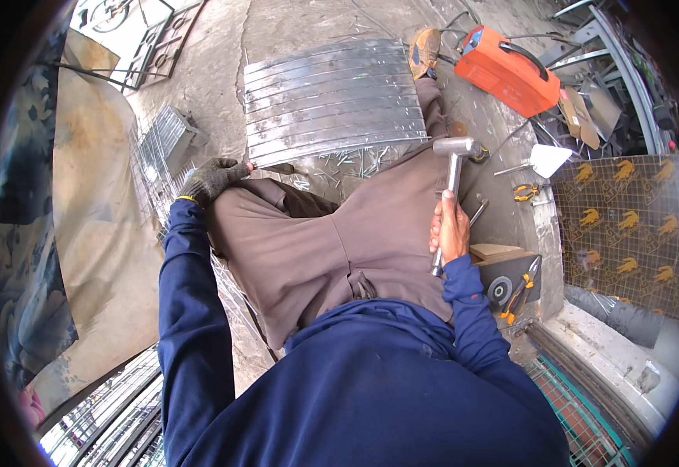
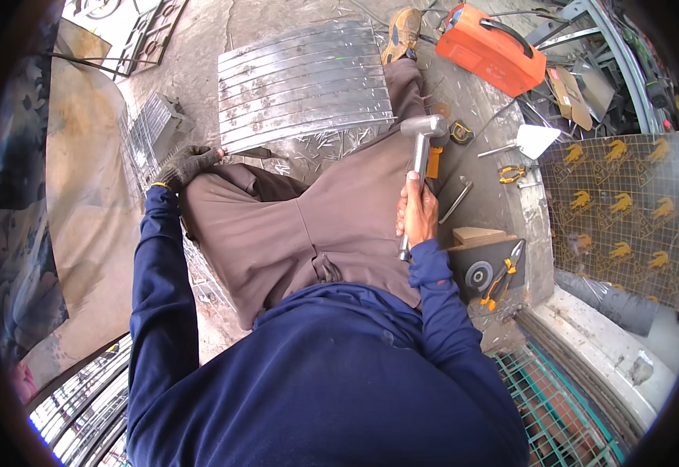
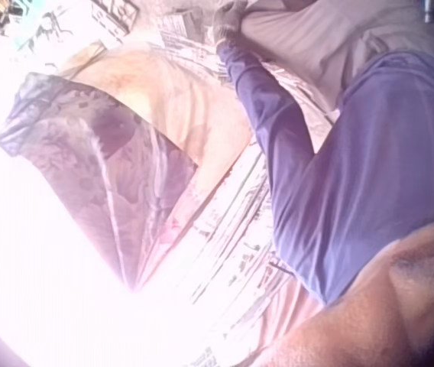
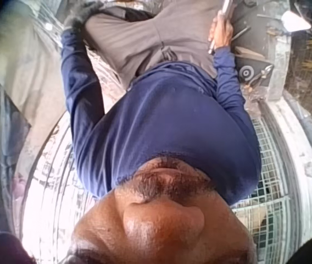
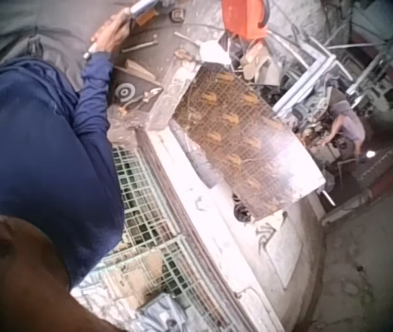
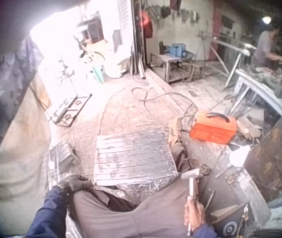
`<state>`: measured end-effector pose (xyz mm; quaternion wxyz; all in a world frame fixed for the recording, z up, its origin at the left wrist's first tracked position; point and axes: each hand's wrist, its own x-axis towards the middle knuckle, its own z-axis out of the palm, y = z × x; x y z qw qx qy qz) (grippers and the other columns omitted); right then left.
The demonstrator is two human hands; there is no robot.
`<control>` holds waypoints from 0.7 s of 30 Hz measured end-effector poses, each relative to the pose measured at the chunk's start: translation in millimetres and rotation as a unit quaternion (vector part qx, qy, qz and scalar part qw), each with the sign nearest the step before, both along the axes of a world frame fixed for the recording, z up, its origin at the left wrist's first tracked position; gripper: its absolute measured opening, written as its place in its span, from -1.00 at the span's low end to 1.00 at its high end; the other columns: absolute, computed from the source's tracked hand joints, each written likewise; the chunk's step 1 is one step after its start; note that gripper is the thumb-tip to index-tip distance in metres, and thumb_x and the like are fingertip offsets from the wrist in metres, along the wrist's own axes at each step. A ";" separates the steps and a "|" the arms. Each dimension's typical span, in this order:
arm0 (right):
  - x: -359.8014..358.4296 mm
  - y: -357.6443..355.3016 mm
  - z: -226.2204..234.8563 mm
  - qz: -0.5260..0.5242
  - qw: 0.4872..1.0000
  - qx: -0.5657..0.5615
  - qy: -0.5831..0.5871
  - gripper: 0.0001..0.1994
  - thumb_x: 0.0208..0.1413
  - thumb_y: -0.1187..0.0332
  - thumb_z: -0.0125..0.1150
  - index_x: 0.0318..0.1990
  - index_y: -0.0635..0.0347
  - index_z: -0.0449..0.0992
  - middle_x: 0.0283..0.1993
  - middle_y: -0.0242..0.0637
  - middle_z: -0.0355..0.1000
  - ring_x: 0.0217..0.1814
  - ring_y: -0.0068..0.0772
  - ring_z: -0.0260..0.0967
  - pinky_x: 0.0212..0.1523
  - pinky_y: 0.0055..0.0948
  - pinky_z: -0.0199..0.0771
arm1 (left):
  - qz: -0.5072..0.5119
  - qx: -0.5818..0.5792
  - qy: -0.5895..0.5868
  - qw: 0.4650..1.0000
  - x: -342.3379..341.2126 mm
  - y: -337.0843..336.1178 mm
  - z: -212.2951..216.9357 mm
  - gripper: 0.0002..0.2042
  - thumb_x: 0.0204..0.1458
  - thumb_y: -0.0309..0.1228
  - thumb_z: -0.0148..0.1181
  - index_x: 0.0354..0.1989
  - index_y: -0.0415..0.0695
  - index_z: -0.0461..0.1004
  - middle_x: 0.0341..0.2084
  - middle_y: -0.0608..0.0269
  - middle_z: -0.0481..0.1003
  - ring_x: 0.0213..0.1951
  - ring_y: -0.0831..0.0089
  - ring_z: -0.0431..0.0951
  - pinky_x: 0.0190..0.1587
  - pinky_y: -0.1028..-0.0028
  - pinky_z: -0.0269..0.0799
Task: Straightening a metal rod by hammering it against a flat metal surface on the ground.
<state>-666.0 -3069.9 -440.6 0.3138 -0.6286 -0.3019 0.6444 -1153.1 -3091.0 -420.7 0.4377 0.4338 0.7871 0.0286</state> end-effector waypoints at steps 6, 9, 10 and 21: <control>-3.8 2.6 15.8 0.023 0.999 0.023 -0.029 -0.46 0.33 -0.22 -0.01 -0.37 0.12 0.29 -0.71 -0.47 0.12 -0.83 -0.60 0.08 -0.84 -0.49 0.16 | -0.001 -0.007 -0.016 1.000 14.2 10.6 17.8 -0.35 0.03 0.22 0.31 -0.04 -0.19 0.65 -0.19 0.15 0.66 -0.13 0.40 0.58 0.07 0.37 0.40; -6.1 8.1 33.3 0.021 0.999 0.045 -0.019 -0.45 0.33 -0.22 -0.02 -0.39 0.12 0.29 -0.71 -0.48 0.12 -0.82 -0.61 0.07 -0.84 -0.50 0.16 | 0.014 -0.003 -0.049 0.999 12.7 9.7 12.0 -0.43 0.07 0.16 0.32 -0.11 -0.17 0.67 -0.29 0.29 0.64 -0.21 0.53 0.52 0.00 0.44 0.40; -6.6 13.2 39.6 0.037 0.996 0.076 -0.031 -0.44 0.32 -0.25 -0.04 -0.35 0.13 0.31 -0.71 -0.47 0.13 -0.83 -0.61 0.07 -0.83 -0.51 0.16 | 0.032 0.012 -0.070 0.997 12.4 8.7 9.8 -0.50 0.11 0.12 0.31 -0.17 -0.15 0.68 -0.37 0.41 0.61 -0.26 0.63 0.47 -0.05 0.49 0.39; -20.4 37.2 114.0 0.061 0.963 0.261 -0.031 -0.55 0.42 -0.06 -0.04 -0.35 0.15 0.34 -0.63 -0.50 0.17 -0.73 -0.73 0.10 -0.75 -0.60 0.13 | -0.012 0.006 0.001 1.000 14.2 10.8 13.0 -0.44 0.09 0.20 0.27 -0.32 -0.18 0.64 -0.49 0.35 0.54 -0.35 0.56 0.42 -0.13 0.41 0.39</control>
